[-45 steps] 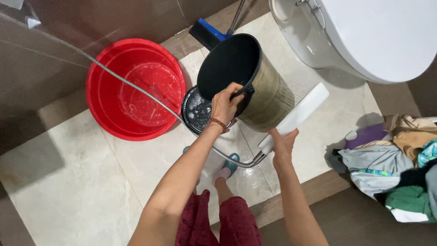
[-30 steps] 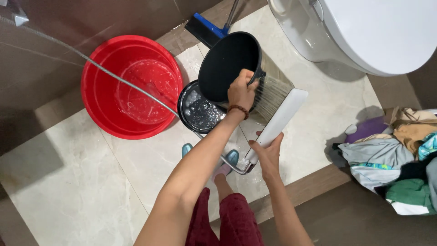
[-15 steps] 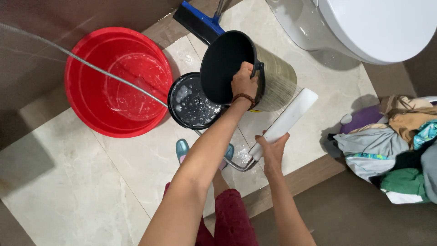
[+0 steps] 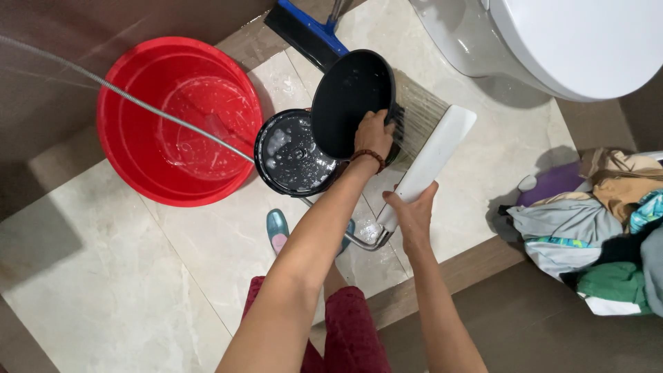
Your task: Clean and rinse the components of a cylindrical trash can using a shower head and buckets.
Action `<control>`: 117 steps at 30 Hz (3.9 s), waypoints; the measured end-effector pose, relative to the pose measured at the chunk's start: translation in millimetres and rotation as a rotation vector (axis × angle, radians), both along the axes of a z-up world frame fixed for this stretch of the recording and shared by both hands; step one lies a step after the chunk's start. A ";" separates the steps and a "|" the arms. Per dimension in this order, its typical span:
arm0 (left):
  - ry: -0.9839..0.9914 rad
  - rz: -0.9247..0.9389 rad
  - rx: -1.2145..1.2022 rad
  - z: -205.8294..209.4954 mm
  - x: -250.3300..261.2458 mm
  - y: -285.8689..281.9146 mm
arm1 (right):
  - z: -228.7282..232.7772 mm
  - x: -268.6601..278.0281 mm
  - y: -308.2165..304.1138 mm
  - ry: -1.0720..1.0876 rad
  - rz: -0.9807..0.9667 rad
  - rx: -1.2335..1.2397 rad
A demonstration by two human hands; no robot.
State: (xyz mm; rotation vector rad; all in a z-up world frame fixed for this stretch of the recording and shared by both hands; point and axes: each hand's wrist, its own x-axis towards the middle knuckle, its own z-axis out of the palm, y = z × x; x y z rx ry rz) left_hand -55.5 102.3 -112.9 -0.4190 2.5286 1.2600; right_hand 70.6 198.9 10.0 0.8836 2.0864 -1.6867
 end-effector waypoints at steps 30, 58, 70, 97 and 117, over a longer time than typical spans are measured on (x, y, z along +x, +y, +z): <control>0.353 0.165 0.032 36.5 3.9 6.3 | -16.4 25.4 9.1 -0.003 -0.104 -0.011; 0.534 0.806 -0.282 221.0 222.6 -301.6 | 47.9 62.5 -220.2 0.378 0.842 -0.177; 0.497 1.112 -0.316 150.2 358.7 -553.0 | -12.3 115.8 -406.8 0.389 0.959 0.411; 0.648 1.681 0.877 -175.0 393.9 -812.0 | 24.5 159.7 -666.3 0.189 1.007 0.377; 0.174 1.281 0.377 -21.0 466.1 -769.9 | -49.2 147.5 -618.5 0.173 1.034 0.099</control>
